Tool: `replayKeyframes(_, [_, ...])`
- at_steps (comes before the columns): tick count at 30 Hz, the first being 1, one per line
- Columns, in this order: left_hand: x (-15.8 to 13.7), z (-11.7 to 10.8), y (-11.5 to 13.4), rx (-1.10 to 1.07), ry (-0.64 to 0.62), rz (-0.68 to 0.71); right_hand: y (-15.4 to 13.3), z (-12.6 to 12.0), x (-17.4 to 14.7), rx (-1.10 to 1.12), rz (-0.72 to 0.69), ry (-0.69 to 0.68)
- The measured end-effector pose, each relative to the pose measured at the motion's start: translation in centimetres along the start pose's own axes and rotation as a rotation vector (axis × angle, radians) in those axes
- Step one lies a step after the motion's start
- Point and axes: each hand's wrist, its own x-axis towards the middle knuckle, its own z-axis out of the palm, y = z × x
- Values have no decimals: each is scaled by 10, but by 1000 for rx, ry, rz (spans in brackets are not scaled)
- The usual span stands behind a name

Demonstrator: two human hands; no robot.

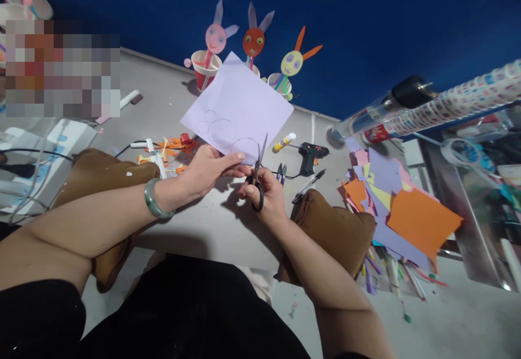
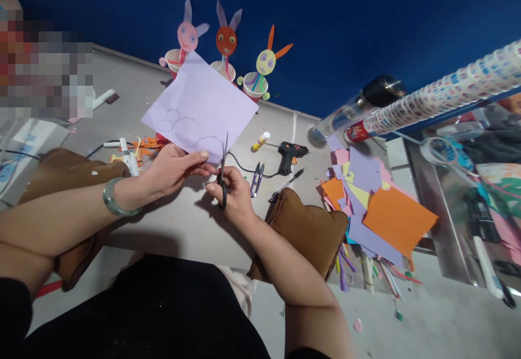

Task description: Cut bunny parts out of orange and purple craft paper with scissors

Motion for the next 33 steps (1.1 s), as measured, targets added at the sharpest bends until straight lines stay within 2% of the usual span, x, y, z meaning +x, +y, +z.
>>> replayKeyframes(14, [-2, 2, 5, -46, -14, 8, -8, -1, 0, -55, 31, 27])
replayKeyframes(20, [-2, -1, 6, 35, 5, -27, -10, -2, 0, -69, 49, 29])
replayKeyframes(33, [-2, -4, 12, 120, -26, 6, -14, -10, 1, -68, 108, 11])
